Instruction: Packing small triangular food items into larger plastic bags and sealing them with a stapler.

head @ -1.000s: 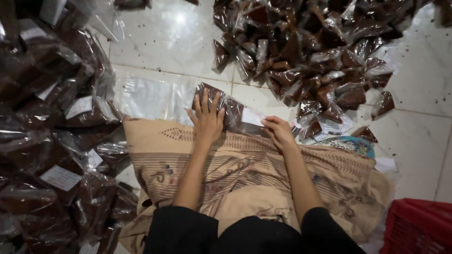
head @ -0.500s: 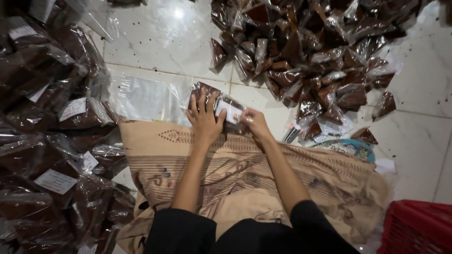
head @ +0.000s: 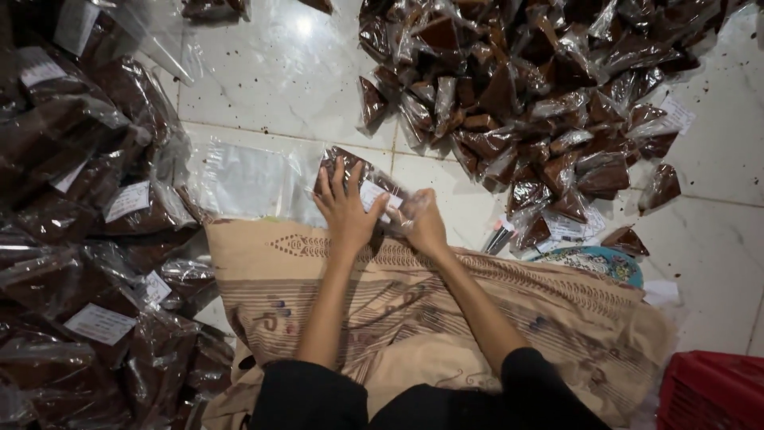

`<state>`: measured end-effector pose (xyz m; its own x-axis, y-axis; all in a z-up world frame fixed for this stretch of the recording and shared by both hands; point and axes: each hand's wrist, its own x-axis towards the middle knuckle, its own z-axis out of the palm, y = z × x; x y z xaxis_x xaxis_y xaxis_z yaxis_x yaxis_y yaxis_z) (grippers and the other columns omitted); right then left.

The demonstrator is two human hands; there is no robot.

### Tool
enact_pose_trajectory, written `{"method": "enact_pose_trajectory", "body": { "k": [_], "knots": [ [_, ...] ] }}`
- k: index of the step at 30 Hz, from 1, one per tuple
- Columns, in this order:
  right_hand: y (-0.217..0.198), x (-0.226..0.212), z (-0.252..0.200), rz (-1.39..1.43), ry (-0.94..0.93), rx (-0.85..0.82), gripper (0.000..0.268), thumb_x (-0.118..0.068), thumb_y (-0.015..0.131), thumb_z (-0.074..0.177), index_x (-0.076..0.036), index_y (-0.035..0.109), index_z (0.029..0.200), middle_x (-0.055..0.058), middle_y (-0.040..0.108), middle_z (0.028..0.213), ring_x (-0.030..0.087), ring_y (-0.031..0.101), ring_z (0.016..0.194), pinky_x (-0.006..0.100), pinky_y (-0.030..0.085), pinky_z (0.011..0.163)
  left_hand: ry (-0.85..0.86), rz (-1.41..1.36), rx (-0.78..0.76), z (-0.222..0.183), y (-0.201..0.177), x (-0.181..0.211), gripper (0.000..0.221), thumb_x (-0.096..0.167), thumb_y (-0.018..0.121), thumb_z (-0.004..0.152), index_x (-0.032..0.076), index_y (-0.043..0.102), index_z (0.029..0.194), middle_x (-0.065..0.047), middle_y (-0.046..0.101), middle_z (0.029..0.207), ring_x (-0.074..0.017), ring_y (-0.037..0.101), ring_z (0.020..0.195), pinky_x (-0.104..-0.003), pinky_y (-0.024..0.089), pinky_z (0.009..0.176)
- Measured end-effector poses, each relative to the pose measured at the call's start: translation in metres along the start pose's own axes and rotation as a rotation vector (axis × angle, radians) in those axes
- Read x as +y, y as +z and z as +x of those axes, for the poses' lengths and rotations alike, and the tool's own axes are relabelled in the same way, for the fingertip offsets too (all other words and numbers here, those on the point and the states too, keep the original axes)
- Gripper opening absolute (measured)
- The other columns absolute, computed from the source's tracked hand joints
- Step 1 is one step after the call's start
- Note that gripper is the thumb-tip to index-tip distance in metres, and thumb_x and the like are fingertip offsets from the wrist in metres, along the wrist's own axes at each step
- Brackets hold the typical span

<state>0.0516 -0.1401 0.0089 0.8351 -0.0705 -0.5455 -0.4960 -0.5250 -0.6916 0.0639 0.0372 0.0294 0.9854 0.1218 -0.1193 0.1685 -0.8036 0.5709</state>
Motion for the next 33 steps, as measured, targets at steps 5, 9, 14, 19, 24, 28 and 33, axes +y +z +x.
{"method": "enact_pose_trajectory", "body": {
  "k": [5, 9, 14, 19, 24, 28, 33],
  "knots": [
    [-0.067, -0.076, -0.045, 0.224, 0.004, -0.559, 0.024, 0.009, 0.055, 0.082, 0.010, 0.073, 0.097, 0.014, 0.068, 0.092, 0.027, 0.065, 0.088, 0.037, 0.053, 0.078, -0.025, -0.008, -0.139, 0.016, -0.036, -0.005, 0.078, 0.064, 0.064, 0.088, 0.027, 0.038, 0.152, -0.007, 0.021, 0.164, -0.0373, 0.005, 0.153, -0.076, 0.005, 0.114],
    [-0.084, -0.081, 0.067, 0.088, -0.162, 0.094, 0.071, -0.058, 0.037, 0.108, -0.001, 0.069, 0.079, 0.022, 0.064, 0.073, 0.032, 0.067, 0.078, 0.049, 0.050, 0.082, -0.096, 0.180, -0.223, 0.037, -0.022, 0.008, 0.078, 0.057, 0.074, 0.081, 0.029, 0.043, 0.148, -0.004, 0.024, 0.163, -0.0339, 0.007, 0.153, -0.076, 0.003, 0.113],
    [-0.071, -0.091, 0.159, -0.522, -0.505, 0.493, 0.061, -0.005, 0.073, 0.075, 0.011, 0.050, 0.129, 0.030, 0.045, 0.120, 0.047, 0.049, 0.111, 0.051, 0.042, 0.100, 0.385, 0.225, -0.065, 0.100, 0.042, 0.071, 0.057, 0.017, 0.075, 0.079, 0.022, 0.058, 0.133, -0.007, 0.054, 0.141, -0.0268, 0.043, 0.139, -0.053, 0.040, 0.102],
    [-0.122, -0.073, 0.126, 0.387, -0.265, 0.369, 0.065, -0.008, 0.069, 0.080, -0.005, 0.044, 0.139, 0.026, 0.068, 0.112, 0.039, 0.068, 0.107, 0.048, 0.051, 0.094, 0.498, 0.331, 0.189, 0.143, 0.067, 0.079, 0.031, 0.015, 0.063, 0.091, 0.026, 0.062, 0.120, 0.001, 0.061, 0.122, -0.0207, 0.057, 0.114, -0.041, 0.047, 0.088],
    [-0.091, -0.014, 0.053, 0.074, -0.313, 0.404, 0.053, -0.022, 0.067, 0.083, -0.015, 0.052, 0.133, 0.016, 0.066, 0.116, 0.034, 0.065, 0.113, 0.049, 0.046, 0.101, 0.396, -0.046, 0.265, 0.134, 0.049, 0.076, 0.017, 0.020, 0.070, 0.091, 0.017, 0.071, 0.108, -0.005, 0.070, 0.103, -0.0201, 0.069, 0.095, -0.033, 0.055, 0.082],
    [-0.039, 0.101, 0.069, -0.278, -0.556, 0.185, 0.053, -0.002, 0.053, 0.090, -0.004, 0.049, 0.143, 0.019, 0.062, 0.114, 0.039, 0.058, 0.112, 0.050, 0.040, 0.106, -0.247, -1.017, -0.047, 0.088, 0.013, 0.073, 0.032, 0.026, 0.059, 0.102, 0.012, 0.061, 0.131, -0.019, 0.064, 0.121, -0.0336, 0.069, 0.104, -0.042, 0.059, 0.087],
    [-0.079, 0.029, 0.024, -0.545, -0.545, 0.225, 0.072, 0.005, 0.054, 0.085, -0.013, 0.036, 0.152, 0.016, 0.054, 0.112, 0.039, 0.056, 0.108, 0.050, 0.046, 0.098, -0.295, -1.375, -0.074, 0.037, -0.011, 0.072, 0.036, 0.013, 0.058, 0.102, 0.003, 0.060, 0.136, -0.018, 0.054, 0.122, -0.0284, 0.068, 0.098, -0.043, 0.062, 0.089]
  ]
}}
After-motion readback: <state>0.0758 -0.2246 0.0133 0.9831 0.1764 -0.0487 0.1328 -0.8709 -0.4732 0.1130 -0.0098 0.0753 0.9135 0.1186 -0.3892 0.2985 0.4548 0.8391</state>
